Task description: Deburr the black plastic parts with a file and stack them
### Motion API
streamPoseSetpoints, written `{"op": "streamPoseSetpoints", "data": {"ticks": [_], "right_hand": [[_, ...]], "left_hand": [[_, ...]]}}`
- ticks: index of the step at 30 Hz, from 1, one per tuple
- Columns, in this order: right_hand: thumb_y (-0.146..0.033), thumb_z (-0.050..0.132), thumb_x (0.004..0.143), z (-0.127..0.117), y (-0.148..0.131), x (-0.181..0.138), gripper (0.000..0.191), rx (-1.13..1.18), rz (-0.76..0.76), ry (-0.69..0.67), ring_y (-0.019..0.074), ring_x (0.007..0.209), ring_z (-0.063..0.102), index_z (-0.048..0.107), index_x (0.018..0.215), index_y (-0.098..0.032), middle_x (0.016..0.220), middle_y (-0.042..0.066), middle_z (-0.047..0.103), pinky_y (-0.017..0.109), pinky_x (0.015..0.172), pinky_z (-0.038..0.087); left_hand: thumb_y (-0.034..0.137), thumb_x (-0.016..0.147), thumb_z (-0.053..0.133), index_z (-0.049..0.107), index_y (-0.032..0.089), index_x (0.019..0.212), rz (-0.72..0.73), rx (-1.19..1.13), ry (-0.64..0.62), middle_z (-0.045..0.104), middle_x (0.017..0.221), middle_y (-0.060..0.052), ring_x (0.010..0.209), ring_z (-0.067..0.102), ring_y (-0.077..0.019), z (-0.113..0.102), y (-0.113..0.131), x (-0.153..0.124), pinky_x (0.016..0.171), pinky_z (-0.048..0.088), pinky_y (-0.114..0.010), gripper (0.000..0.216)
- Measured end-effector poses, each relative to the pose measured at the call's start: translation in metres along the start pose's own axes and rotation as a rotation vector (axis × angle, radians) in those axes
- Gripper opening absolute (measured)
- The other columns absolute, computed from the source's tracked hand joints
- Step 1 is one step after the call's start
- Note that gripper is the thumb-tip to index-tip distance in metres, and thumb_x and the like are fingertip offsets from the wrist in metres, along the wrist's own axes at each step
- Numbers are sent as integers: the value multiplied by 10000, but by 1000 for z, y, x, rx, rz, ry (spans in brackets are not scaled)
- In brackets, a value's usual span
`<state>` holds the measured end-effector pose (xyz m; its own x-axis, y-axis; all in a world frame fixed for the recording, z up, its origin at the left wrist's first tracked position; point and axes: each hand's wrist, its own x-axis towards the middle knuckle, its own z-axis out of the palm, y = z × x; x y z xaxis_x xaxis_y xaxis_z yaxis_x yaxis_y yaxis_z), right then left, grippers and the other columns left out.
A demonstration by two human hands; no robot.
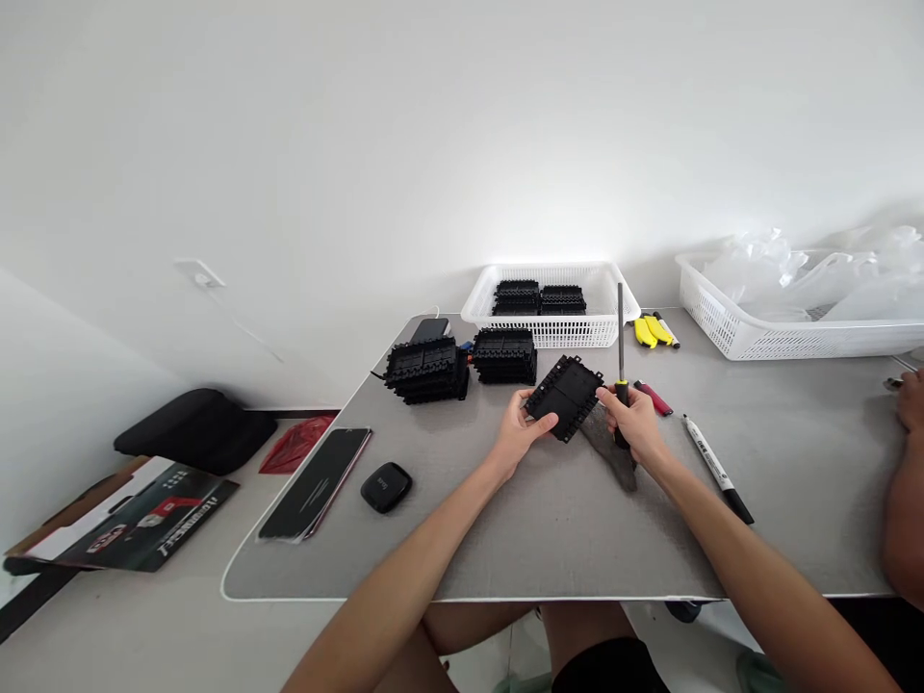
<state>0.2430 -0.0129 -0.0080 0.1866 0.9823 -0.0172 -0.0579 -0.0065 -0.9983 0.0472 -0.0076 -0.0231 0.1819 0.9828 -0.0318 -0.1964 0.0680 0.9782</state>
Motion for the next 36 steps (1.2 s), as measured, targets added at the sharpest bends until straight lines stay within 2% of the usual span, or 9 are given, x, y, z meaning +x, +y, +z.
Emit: {"op": "streamPoseSetpoints", "data": {"ticks": [5, 9, 12, 16, 22, 26, 30, 36], "right_hand": [[-564, 694, 700, -1, 0, 1, 419, -35, -56, 16, 94, 420, 365, 561, 815, -184, 479, -80, 421, 237, 415, 333], [-581, 662, 736, 0, -2, -2, 426, -103, -84, -19, 101, 421, 390, 567, 828, -176, 489, -71, 438, 237, 421, 320], [-585, 645, 755, 0, -3, -3, 425, -149, -100, -59, 106, 431, 402, 570, 837, -174, 509, -66, 438, 240, 431, 321], [-614, 569, 806, -1, -5, -6, 442, -271, -164, -73, 119, 474, 428, 583, 865, -176, 560, -45, 463, 245, 463, 334], [-591, 355, 930, 0, -13, -18, 438, -620, -204, -140, 149, 554, 498, 493, 758, -213, 611, -18, 534, 254, 530, 336], [-506, 361, 960, 5, -15, -25, 375, -868, -216, -230, 177, 617, 558, 552, 827, -213, 667, 12, 620, 268, 581, 326], [-463, 370, 974, 7, -11, -24, 335, -1049, -249, -203, 205, 710, 602, 579, 914, -208, 795, 57, 676, 275, 597, 298], [-469, 346, 987, 4, -13, -24, 350, -1134, -249, -146, 210, 711, 597, 550, 872, -209, 763, 56, 665, 274, 573, 262]], "left_hand": [[495, 721, 756, 411, 204, 1134, -51, 215, -131, 680, 866, -65, 683, 687, -199, -2, -4, -3, 550, 550, -292, 611], [540, 794, 666, 362, 192, 1204, -45, 333, -151, 621, 648, 15, 471, 593, -133, -4, -8, -3, 444, 467, -228, 617], [563, 793, 650, 425, 183, 1185, -39, 372, -144, 621, 695, 2, 415, 541, -106, -4, -9, -2, 398, 430, -223, 591], [584, 795, 629, 503, 182, 1104, 36, 431, -107, 642, 830, -40, 402, 527, -99, -1, -4, -4, 390, 418, -246, 523], [599, 841, 554, 493, 179, 1060, 121, 561, 9, 620, 703, -15, 448, 550, -148, -3, 6, -8, 482, 442, -282, 477], [564, 866, 531, 486, 182, 1054, 156, 646, 60, 603, 672, -5, 511, 571, -172, -4, 6, -7, 529, 442, -288, 427], [505, 879, 528, 489, 190, 1035, 217, 674, 110, 625, 742, -23, 644, 620, -198, -3, 2, -6, 585, 457, -294, 353], [483, 887, 521, 489, 191, 1041, 249, 689, 168, 633, 788, -27, 662, 623, -192, -4, -1, -4, 590, 460, -294, 332]]}}
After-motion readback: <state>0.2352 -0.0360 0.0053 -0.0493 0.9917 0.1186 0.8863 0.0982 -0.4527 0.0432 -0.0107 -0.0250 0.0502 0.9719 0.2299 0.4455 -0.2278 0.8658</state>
